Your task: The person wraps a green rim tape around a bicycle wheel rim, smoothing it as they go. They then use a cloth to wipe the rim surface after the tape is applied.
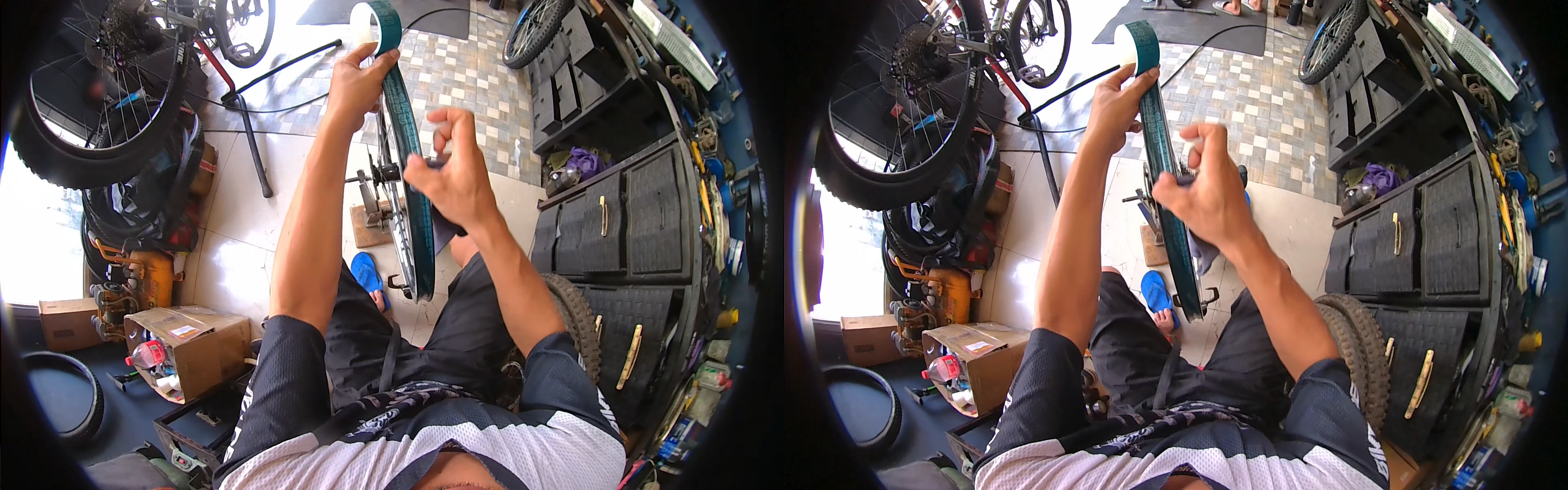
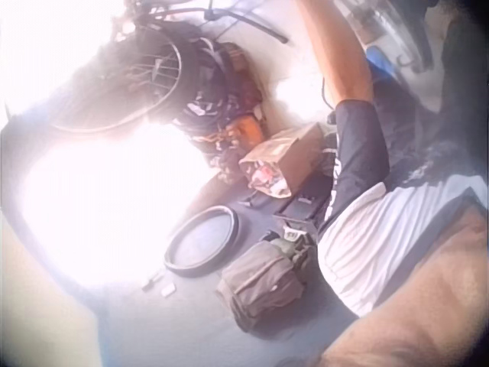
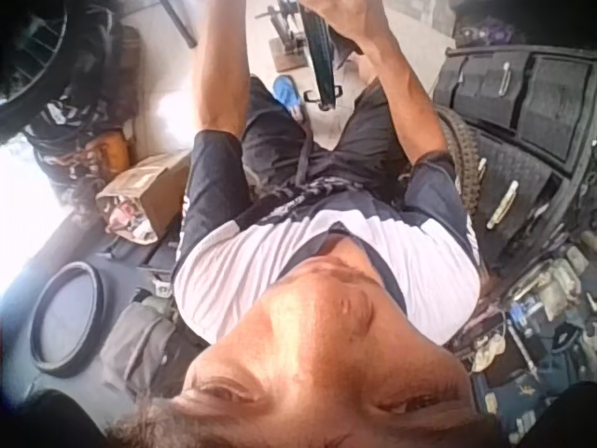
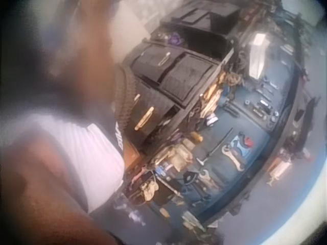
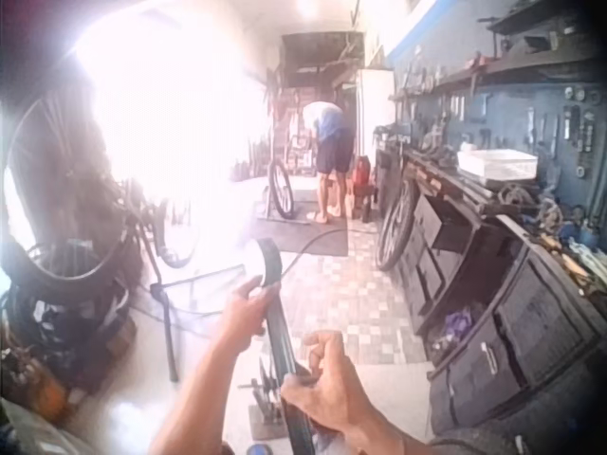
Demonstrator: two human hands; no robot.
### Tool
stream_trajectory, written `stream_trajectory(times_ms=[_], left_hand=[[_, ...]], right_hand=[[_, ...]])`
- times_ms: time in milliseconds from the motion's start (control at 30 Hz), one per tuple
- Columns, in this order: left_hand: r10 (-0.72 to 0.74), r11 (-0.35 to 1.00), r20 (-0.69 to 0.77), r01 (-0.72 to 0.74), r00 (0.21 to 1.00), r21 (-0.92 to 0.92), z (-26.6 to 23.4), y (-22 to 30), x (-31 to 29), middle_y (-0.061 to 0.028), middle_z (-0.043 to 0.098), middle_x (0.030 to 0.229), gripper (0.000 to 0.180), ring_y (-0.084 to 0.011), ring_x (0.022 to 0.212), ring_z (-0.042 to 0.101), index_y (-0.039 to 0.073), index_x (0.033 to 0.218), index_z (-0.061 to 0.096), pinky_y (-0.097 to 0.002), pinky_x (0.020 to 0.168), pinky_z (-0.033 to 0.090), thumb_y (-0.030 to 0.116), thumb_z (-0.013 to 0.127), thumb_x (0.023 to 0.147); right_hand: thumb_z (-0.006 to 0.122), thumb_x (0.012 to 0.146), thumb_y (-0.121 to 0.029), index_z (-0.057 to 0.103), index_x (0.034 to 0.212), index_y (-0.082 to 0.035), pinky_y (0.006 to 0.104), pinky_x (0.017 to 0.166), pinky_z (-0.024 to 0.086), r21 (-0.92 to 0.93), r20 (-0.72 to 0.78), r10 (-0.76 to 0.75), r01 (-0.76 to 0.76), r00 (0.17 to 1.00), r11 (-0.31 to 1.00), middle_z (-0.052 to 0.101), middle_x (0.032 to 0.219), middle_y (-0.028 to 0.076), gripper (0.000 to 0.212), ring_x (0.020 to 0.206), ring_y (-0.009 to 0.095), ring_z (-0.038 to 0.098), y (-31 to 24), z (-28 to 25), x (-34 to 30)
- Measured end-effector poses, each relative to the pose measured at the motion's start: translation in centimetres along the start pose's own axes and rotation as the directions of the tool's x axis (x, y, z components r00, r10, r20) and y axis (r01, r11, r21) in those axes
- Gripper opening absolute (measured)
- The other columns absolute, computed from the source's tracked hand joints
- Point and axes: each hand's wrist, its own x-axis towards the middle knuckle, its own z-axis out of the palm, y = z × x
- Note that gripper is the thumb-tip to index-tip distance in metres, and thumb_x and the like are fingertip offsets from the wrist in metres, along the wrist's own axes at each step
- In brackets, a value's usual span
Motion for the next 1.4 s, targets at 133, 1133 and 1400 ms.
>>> stream_trajectory(times_ms=[133,1133,1400], left_hand=[[0.057,0.998,-0.029,-0.057,0.998,-0.01,-0.1,-0.4,-2.1,-0.0012,0.064,0.067,0.059,-0.0079,0.047,0.049,-0.004,0.137,0.068,-0.0283,0.043,0.037,0.032,0.083,0.094],[0.164,0.985,-0.032,-0.163,0.986,0.05,-0.1,-0.2,-4.0,0.0025,0.057,0.064,0.044,-0.0047,0.055,0.044,-0.001,0.125,0.076,-0.0292,0.05,0.034,0.029,0.081,0.093],[0.254,0.967,-0.046,-0.255,0.966,-0.025,0.4,-2.1,-8.2,0.0043,0.053,0.059,0.03,-0.0027,0.055,0.043,0.003,0.121,0.078,-0.0277,0.05,0.033,0.017,0.08,0.096]], right_hand=[[0.081,0.078,-0.028,0.045,0.132,0.0,0.0374,0.069,0.053,0.026,0.102,0.178,-0.181,0.979,0.983,0.053,0.09,0.009,0.07,0.075,0.022,0.056,-0.3,0.3,4.3],[0.082,0.08,-0.014,0.049,0.136,-0.004,0.0309,0.069,0.044,0.011,-0.103,0.049,-0.048,0.993,0.999,0.044,0.087,0.002,0.066,0.078,0.014,0.044,-0.9,0.6,-2.9],[0.081,0.08,-0.025,0.051,0.131,0.002,0.0351,0.062,0.05,-0.007,0.003,0.176,-0.176,0.984,0.984,0.051,0.079,0.005,0.064,0.067,0.017,0.054,-1.2,0.2,0.5]])
